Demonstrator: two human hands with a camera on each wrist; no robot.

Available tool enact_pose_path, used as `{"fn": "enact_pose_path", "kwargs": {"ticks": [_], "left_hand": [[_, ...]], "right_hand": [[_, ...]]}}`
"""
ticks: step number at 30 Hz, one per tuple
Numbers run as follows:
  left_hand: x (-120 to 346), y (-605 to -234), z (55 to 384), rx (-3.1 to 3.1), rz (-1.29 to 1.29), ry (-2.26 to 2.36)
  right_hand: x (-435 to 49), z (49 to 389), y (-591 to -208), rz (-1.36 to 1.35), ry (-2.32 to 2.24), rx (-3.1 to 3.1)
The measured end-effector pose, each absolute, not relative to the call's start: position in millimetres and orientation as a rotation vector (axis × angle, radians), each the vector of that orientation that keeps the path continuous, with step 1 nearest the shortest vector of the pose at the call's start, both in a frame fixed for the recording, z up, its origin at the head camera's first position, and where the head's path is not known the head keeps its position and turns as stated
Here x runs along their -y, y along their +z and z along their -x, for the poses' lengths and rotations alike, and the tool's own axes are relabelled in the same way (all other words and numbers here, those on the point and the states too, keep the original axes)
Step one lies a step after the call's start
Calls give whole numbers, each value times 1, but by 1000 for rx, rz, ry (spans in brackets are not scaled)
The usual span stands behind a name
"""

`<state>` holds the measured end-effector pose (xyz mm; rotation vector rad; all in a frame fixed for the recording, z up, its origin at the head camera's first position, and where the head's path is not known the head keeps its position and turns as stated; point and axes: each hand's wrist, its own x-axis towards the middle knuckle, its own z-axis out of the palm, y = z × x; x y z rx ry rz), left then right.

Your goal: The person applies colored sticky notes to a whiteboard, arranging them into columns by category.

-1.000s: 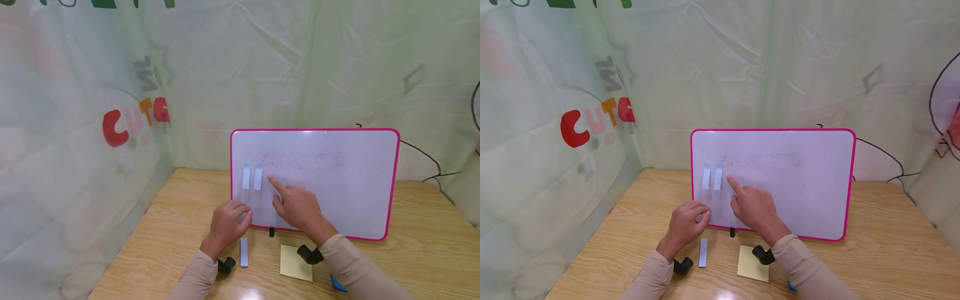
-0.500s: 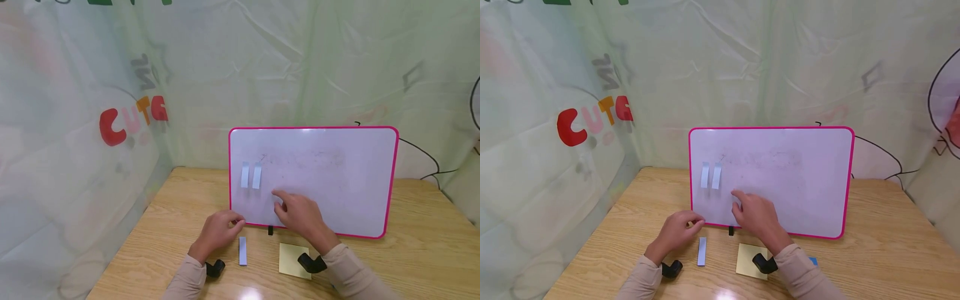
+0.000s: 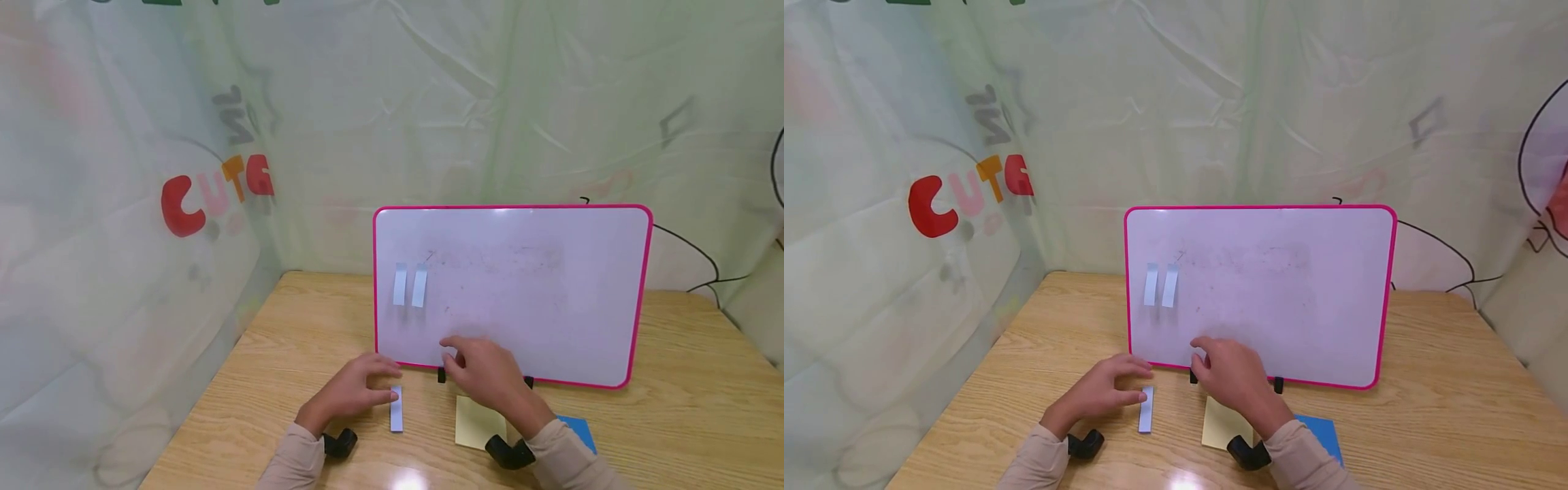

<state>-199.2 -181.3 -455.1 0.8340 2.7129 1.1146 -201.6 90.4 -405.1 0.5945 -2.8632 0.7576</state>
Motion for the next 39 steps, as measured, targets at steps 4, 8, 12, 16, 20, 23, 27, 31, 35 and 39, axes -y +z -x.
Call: {"fn": "enact_pose_path", "kwargs": {"ticks": [4, 8, 12, 16, 20, 23, 27, 31, 35, 39], "left_hand": [[184, -456, 198, -2686, -856, 1020], [185, -459, 197, -2706, -924, 898], [186, -462, 196, -2720, -972, 834], [188, -464, 195, -2722, -984, 858], [187, -464, 195, -2717, -972, 870], [187, -463, 196, -2711, -959, 872], [186, -463, 197, -2712, -970, 886], [185, -463, 197, -2711, -984, 914], [185, -463, 196, -2718, -978, 941], [186, -465, 197, -2720, -965, 965]], "right_hand": [[-88, 197, -408, -596, 764, 2879], [-87, 194, -412, -589, 786, 2901], [-86, 193, -416, -569, 790, 2941], [-86, 193, -421, -552, 802, 2965], [-87, 191, -424, -570, 815, 2977], [-86, 189, -425, -609, 804, 2976], [-84, 188, -426, -652, 781, 2978], [-81, 186, -428, -699, 779, 3001], [-80, 185, -430, -839, 814, 3004], [-80, 184, -433, -1050, 843, 2985]]}}
